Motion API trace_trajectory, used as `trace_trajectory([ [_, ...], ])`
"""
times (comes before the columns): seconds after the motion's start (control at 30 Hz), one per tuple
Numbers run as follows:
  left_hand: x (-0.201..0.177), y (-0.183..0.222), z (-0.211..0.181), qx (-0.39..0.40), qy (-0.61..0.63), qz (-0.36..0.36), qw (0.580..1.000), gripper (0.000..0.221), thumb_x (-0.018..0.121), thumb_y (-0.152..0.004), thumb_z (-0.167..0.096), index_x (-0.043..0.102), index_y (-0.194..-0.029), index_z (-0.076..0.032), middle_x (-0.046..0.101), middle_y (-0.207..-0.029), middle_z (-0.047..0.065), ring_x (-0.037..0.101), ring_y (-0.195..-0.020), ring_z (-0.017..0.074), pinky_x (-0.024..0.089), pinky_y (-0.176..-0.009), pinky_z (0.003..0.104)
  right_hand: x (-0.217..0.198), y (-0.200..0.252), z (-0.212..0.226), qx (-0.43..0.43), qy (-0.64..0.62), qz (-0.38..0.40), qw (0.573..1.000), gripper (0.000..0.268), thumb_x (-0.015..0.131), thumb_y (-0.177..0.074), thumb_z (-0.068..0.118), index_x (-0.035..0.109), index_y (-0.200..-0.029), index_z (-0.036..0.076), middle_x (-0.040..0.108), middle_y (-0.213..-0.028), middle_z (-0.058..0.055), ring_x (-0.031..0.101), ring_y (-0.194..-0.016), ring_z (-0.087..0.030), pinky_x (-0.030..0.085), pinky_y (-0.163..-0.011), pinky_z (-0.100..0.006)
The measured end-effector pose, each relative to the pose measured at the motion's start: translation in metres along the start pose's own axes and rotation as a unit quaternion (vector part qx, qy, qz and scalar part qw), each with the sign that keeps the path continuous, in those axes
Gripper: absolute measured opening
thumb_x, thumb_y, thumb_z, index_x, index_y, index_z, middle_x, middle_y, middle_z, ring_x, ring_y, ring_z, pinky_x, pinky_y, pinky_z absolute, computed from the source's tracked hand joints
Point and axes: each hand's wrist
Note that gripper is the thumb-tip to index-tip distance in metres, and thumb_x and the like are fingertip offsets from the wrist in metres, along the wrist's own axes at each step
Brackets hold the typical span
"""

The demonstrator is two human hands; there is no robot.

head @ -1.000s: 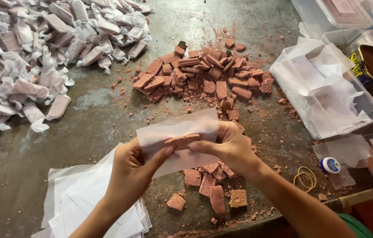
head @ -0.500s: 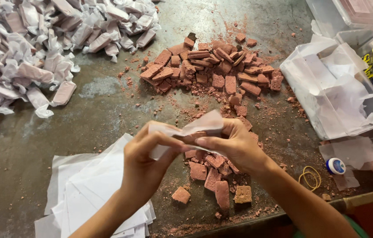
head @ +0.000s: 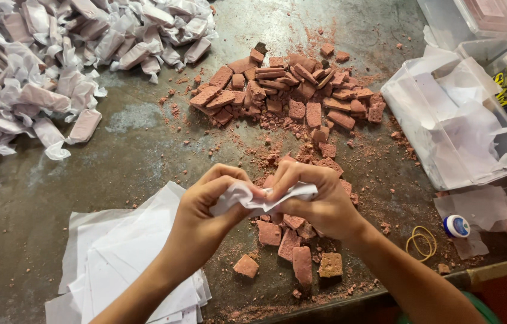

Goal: The person wraps rectangular pieces of red candy in white paper by hand on a metal table and moves them into a pile.

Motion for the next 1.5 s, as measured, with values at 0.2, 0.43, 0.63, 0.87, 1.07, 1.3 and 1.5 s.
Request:
trace_trajectory([
  [0.2, -0.009, -0.001, -0.008, 0.189, -0.208, 0.046, 0.959, 0.026, 0.079, -0.087, -0.017, 0.069, -0.108, -0.008, 0.066, -0.105, 0.008, 0.065, -0.096, 0.021, 0.053, -0.086, 0.032, -0.012, -0.005, -0.006, 0.125, -0.196, -0.042, 0.972, 0.021, 0.079, -0.082, -0.003, 0.065, -0.097, -0.001, 0.065, -0.104, -0.015, 0.07, -0.076, -0.02, 0.064, -0.066, -0.027],
  [0.43, -0.02, -0.003, 0.004, 0.157, -0.278, 0.029, 0.947, 0.051, 0.084, -0.084, -0.018, 0.066, -0.132, -0.018, 0.076, -0.11, 0.003, 0.071, -0.088, 0.0142, 0.055, -0.084, 0.027, -0.026, -0.005, -0.013, 0.198, -0.19, -0.155, 0.949, 0.006, 0.075, -0.085, -0.002, 0.069, -0.088, -0.003, 0.069, -0.091, -0.021, 0.067, -0.059, -0.018, 0.061, -0.057, -0.026],
  [0.63, -0.011, 0.002, -0.005, 0.028, -0.184, -0.001, 0.983, 0.012, 0.07, -0.093, -0.021, 0.08, -0.087, -0.016, 0.066, -0.061, -0.005, 0.053, -0.052, 0.0049, 0.039, -0.05, 0.022, -0.024, -0.001, -0.017, 0.233, -0.316, -0.143, 0.909, 0.009, 0.075, -0.089, 0.003, 0.071, -0.093, -0.004, 0.071, -0.079, -0.012, 0.066, -0.053, -0.013, 0.062, -0.049, -0.024],
  [0.87, -0.004, -0.001, 0.016, -0.006, -0.137, 0.035, 0.99, 0.039, 0.076, -0.079, -0.045, 0.052, -0.069, -0.015, 0.054, -0.095, 0.001, 0.051, -0.09, 0.0163, 0.049, -0.077, 0.03, -0.017, -0.007, -0.005, 0.136, -0.3, -0.124, 0.936, 0.021, 0.068, -0.088, -0.016, 0.056, -0.084, 0.0, 0.063, -0.087, -0.015, 0.068, -0.064, -0.022, 0.064, -0.047, -0.023],
  [1.07, -0.039, -0.007, -0.017, 0.262, -0.336, 0.069, 0.902, 0.013, 0.07, -0.094, -0.008, 0.074, -0.094, -0.021, 0.076, -0.093, 0.0, 0.073, -0.078, 0.0168, 0.055, -0.07, 0.032, -0.019, -0.006, -0.007, 0.33, -0.397, -0.165, 0.84, 0.011, 0.053, -0.105, 0.0, 0.049, -0.115, 0.002, 0.065, -0.082, -0.02, 0.071, -0.059, -0.02, 0.063, -0.047, -0.024],
  [1.3, -0.124, -0.013, -0.033, -0.236, -0.483, 0.039, 0.842, 0.039, 0.068, -0.086, -0.044, 0.061, -0.116, -0.02, 0.06, -0.132, 0.004, 0.065, -0.098, 0.0157, 0.051, -0.088, 0.032, -0.071, -0.022, 0.025, 0.11, 0.17, -0.305, 0.93, 0.008, 0.059, -0.102, -0.002, 0.063, -0.108, 0.001, 0.07, -0.094, -0.013, 0.069, -0.078, -0.019, 0.063, -0.072, -0.027],
  [1.5, -0.112, -0.015, -0.013, -0.467, -0.646, 0.191, 0.573, 0.054, 0.083, -0.072, -0.068, 0.074, -0.111, -0.031, 0.065, -0.131, -0.005, 0.065, -0.123, 0.0222, 0.053, -0.097, 0.043, -0.101, -0.029, 0.003, 0.131, 0.456, -0.166, 0.864, 0.051, 0.036, -0.09, -0.023, 0.049, -0.135, -0.002, 0.046, -0.141, -0.017, 0.046, -0.133, -0.025, 0.04, -0.11, -0.028],
])
Point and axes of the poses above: each hand's wrist, its own y-axis away from the middle knuckle, its own x-axis out of the palm, z = x × y
